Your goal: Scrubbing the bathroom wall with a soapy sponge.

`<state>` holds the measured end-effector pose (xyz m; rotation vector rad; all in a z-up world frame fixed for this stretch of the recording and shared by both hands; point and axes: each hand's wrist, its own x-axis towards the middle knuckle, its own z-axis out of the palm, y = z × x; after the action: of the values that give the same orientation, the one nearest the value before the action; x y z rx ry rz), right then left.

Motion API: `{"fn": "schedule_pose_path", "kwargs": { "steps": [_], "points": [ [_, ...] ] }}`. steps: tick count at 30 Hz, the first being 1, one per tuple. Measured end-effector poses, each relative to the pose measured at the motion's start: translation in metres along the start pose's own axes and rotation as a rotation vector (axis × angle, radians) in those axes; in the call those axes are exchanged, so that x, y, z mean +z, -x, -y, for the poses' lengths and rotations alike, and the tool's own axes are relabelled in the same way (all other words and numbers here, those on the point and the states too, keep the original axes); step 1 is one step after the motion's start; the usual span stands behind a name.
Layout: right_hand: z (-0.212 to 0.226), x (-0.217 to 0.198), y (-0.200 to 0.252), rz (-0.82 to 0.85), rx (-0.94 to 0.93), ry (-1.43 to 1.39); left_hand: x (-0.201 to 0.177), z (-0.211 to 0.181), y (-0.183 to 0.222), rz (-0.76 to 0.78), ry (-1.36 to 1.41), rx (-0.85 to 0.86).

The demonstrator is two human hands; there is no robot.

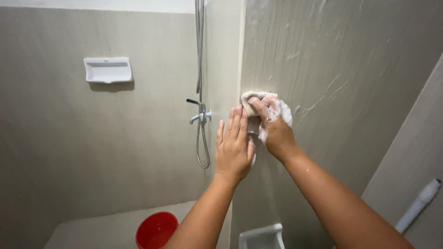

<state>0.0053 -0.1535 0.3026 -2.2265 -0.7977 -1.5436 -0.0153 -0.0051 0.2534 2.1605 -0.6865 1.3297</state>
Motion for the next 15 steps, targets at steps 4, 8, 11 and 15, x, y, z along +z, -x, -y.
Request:
{"fn": "schedule_pose_path", "kwargs": {
  "steps": [4,8,11,15],
  "points": [
    [-0.01,-0.012,-0.033,-0.023,0.008,0.002,-0.006,-0.007,-0.033,-0.005,0.021,0.007],
    [-0.014,-0.024,-0.063,-0.028,-0.017,-0.002,-0.012,-0.01,-0.06,-0.024,-0.045,0.016],
    [-0.012,-0.035,-0.081,-0.045,-0.008,0.015,-0.018,-0.012,-0.081,0.002,-0.063,0.015],
    [-0.03,-0.033,-0.093,-0.032,-0.006,-0.066,-0.02,-0.014,-0.103,0.032,-0.187,-0.005]
  ]
}}
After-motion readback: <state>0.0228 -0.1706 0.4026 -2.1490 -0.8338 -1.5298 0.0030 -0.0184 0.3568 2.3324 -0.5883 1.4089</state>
